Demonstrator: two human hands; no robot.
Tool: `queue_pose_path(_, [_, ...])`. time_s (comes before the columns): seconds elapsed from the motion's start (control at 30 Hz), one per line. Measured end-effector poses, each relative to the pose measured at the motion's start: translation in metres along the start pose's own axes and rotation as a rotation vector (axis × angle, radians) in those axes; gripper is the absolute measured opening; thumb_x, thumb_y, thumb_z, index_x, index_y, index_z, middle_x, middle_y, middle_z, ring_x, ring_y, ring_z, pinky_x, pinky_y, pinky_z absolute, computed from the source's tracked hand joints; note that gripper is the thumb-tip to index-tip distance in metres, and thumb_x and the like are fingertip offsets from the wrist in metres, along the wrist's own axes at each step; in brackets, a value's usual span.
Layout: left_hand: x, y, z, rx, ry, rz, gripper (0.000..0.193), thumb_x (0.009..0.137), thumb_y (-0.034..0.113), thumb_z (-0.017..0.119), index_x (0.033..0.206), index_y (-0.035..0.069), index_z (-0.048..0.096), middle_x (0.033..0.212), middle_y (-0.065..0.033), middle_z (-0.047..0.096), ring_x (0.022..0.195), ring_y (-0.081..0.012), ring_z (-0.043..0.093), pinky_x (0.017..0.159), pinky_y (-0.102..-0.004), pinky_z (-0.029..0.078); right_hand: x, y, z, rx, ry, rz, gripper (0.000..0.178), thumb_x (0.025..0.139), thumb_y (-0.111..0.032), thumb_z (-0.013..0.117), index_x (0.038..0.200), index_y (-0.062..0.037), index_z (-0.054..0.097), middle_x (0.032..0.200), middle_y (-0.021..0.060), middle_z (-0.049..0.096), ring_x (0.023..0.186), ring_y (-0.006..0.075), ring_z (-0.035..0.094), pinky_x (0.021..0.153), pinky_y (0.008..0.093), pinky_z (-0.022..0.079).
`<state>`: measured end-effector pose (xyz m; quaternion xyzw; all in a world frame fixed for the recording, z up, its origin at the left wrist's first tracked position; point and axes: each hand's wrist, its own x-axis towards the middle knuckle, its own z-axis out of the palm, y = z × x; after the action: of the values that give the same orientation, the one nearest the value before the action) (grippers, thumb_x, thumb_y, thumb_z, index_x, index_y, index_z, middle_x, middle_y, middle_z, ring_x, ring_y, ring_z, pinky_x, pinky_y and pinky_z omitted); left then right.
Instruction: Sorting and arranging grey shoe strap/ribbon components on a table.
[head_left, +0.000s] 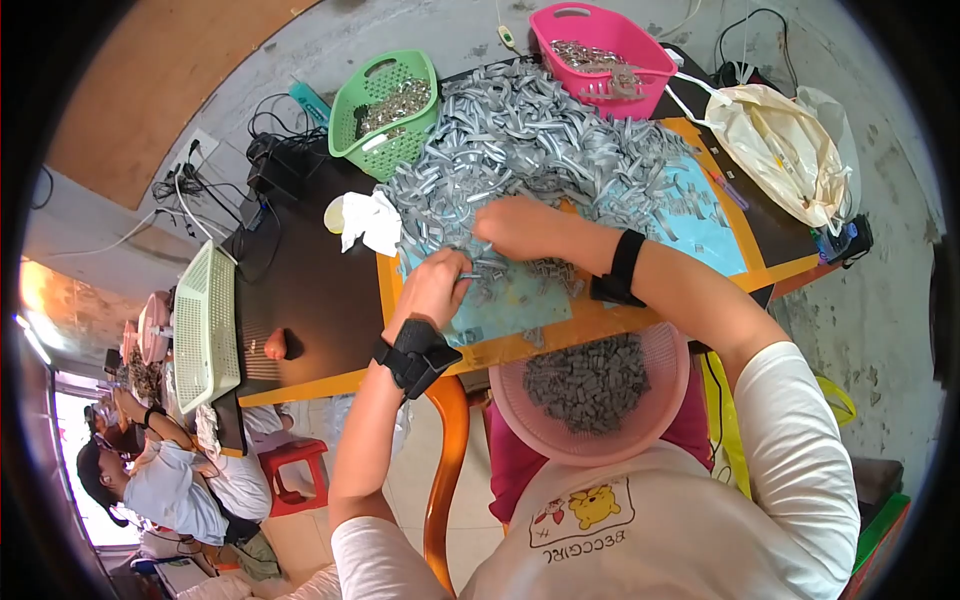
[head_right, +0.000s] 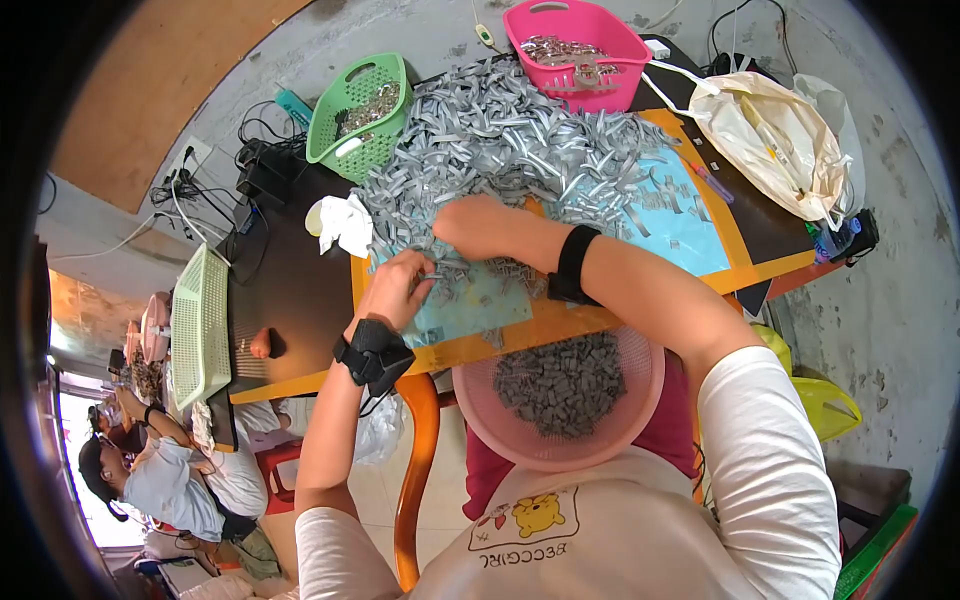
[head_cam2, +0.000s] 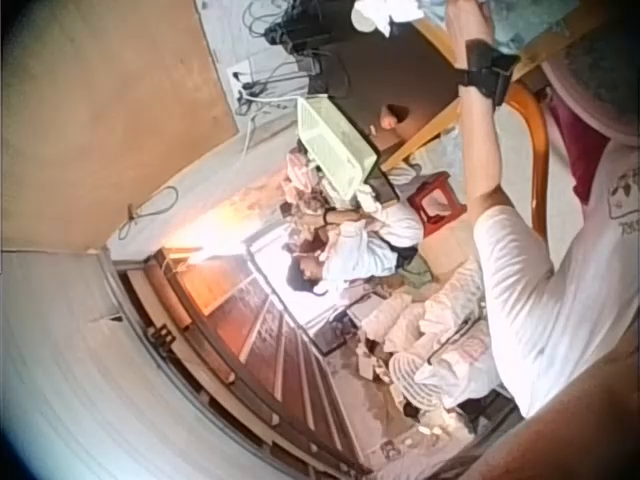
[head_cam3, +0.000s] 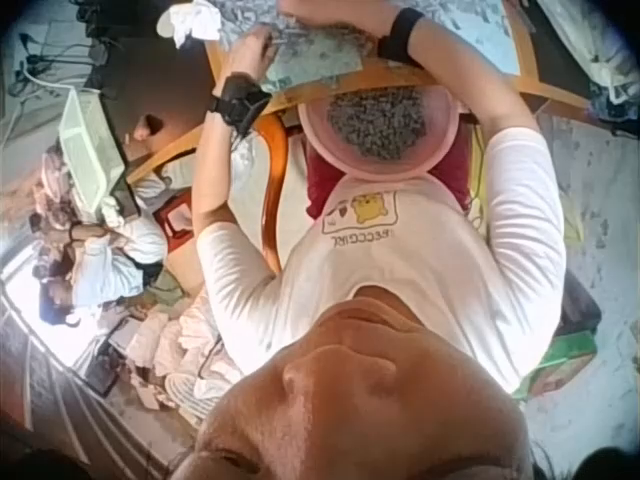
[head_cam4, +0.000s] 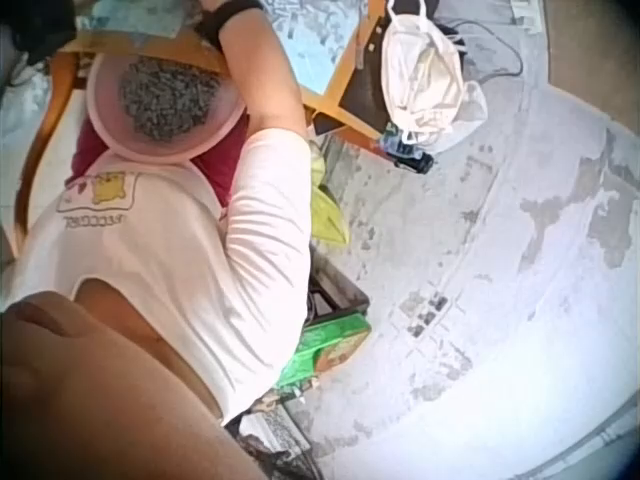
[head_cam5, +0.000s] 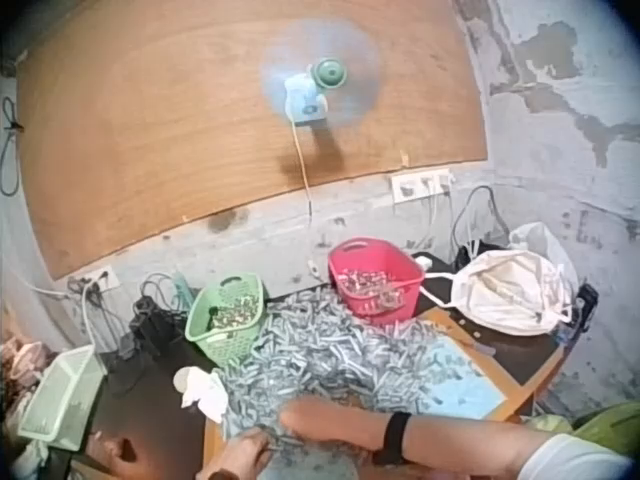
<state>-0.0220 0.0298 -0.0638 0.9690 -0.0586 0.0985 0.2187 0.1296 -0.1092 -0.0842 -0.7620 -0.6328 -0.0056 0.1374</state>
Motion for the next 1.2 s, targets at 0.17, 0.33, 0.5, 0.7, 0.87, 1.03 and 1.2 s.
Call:
queue_pose_path(0.17, [-0.001, 0.000, -0.007, 0.008, -0.031, -0.024, 0.013, 0.070, -0.003, 0.064, 0.080, 0.001, 0.057, 0.076, -0.0138, 0.059, 0.067, -0.0281, 0.061, 0.061, -0.0349, 0.048, -0.020, 0.005, -0.038, 0.246, 0.021, 0.082, 0.010, 0.070, -0.011, 0.062, 0.075, -0.0033, 0.061, 0.071, 0.0117, 0.061, 0.070, 0.0299, 0.061, 0.062, 0.0393, 0.048])
queue_pose_path(0.33, [-0.021, 0.062, -0.026, -0.316, -0.039, -0.074, 0.016, 0.074, -0.002, 0.064, 0.089, 0.001, 0.062, 0.080, -0.0121, 0.063, 0.067, -0.0246, 0.061, 0.062, -0.0319, 0.048, -0.084, -0.021, -0.080, 0.578, -0.015, 0.023, 0.009, 0.076, -0.012, 0.062, 0.079, -0.0033, 0.061, 0.066, 0.0108, 0.060, 0.063, 0.0276, 0.060, 0.059, 0.0365, 0.045])
queue_pose_path(0.5, [-0.060, 0.089, 0.010, -0.346, -0.095, 0.319, 0.023, 0.079, 0.002, 0.064, 0.102, 0.003, 0.063, 0.093, -0.0127, 0.062, 0.082, -0.0259, 0.063, 0.070, -0.0333, 0.050, -0.162, -0.067, -0.065, 0.508, -0.204, -0.157, 0.015, 0.081, -0.019, 0.061, 0.087, -0.0046, 0.060, 0.083, 0.0110, 0.061, 0.077, 0.0296, 0.059, 0.066, 0.0397, 0.047])
queue_pose_path(0.7, [-0.057, 0.088, 0.014, -0.201, -0.255, -0.077, 0.027, 0.081, 0.006, 0.063, 0.107, 0.006, 0.061, 0.096, -0.0131, 0.058, 0.091, -0.0286, 0.061, 0.076, -0.0365, 0.049, -0.201, -0.063, -0.061, 0.480, -0.156, 0.044, 0.015, 0.080, -0.018, 0.062, 0.087, -0.0041, 0.060, 0.076, 0.0130, 0.059, 0.076, 0.0323, 0.060, 0.066, 0.0400, 0.047])
queue_pose_path(0.87, [-0.043, 0.066, 0.025, -0.129, -0.165, 0.146, 0.027, 0.080, 0.003, 0.063, 0.107, 0.007, 0.062, 0.094, -0.0114, 0.059, 0.085, -0.0252, 0.063, 0.071, -0.0330, 0.050, -0.195, -0.057, -0.070, 0.566, -0.005, 0.276, 0.013, 0.080, -0.017, 0.062, 0.087, -0.0059, 0.060, 0.075, 0.0104, 0.059, 0.070, 0.0309, 0.059, 0.061, 0.0390, 0.045])
queue_pose_path(1.03, [-0.026, 0.062, 0.031, -0.704, -0.130, -0.285, 0.019, 0.084, 0.001, 0.060, 0.102, 0.003, 0.065, 0.109, -0.0105, 0.061, 0.085, -0.0163, 0.062, 0.068, -0.0285, 0.049, -0.173, -0.067, -0.047, 0.577, 0.179, 0.302, 0.014, 0.080, -0.012, 0.063, 0.091, -0.0044, 0.061, 0.075, 0.0095, 0.060, 0.066, 0.0262, 0.060, 0.059, 0.0349, 0.046])
queue_pose_path(1.2, [-0.014, 0.072, 0.031, -0.954, 0.021, -0.297, 0.015, 0.087, 0.001, 0.058, 0.099, -0.003, 0.067, 0.113, -0.0091, 0.058, 0.081, -0.0113, 0.058, 0.064, -0.0230, 0.047, -0.145, -0.075, -0.035, 0.712, 0.362, 0.364, 0.017, 0.081, -0.010, 0.064, 0.097, -0.0026, 0.061, 0.075, 0.0090, 0.063, 0.062, 0.0188, 0.061, 0.055, 0.0290, 0.046])
